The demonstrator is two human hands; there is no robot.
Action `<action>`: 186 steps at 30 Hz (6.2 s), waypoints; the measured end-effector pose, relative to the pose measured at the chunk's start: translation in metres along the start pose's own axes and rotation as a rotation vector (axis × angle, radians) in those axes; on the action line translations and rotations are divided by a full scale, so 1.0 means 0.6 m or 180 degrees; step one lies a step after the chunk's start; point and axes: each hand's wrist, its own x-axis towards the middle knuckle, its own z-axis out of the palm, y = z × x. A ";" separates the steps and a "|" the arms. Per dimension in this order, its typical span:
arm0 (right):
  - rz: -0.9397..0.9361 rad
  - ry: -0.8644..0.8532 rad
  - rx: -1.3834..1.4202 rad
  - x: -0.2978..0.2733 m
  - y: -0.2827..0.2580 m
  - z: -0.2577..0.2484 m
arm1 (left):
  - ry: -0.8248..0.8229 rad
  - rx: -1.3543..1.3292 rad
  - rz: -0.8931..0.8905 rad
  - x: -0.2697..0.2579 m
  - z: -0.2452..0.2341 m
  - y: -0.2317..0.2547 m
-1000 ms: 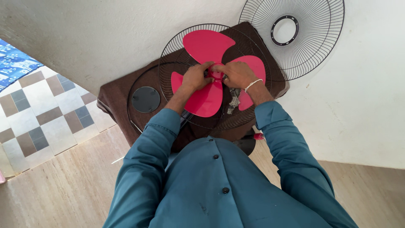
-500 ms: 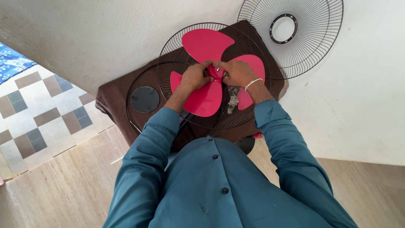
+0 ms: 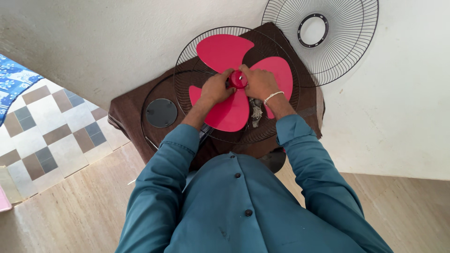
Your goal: The person cleans the central hub of a standing fan with a cloth, then picks up a pink fan blade and mounts it onto the hub. They secure the blade with a black cap and tighten it by hand.
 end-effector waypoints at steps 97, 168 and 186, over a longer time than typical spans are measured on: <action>-0.0584 0.1918 0.1522 -0.159 -0.169 -0.113 | -0.0544 -0.6241 0.0329 -0.130 -0.072 0.058; 0.0283 0.1092 0.0759 -0.063 -0.018 -0.094 | 0.0347 -0.0429 0.0515 -0.147 -0.017 0.057; -0.0488 0.0365 0.0363 0.016 -0.008 -0.057 | -0.0208 -0.0113 0.0326 -0.147 -0.021 0.048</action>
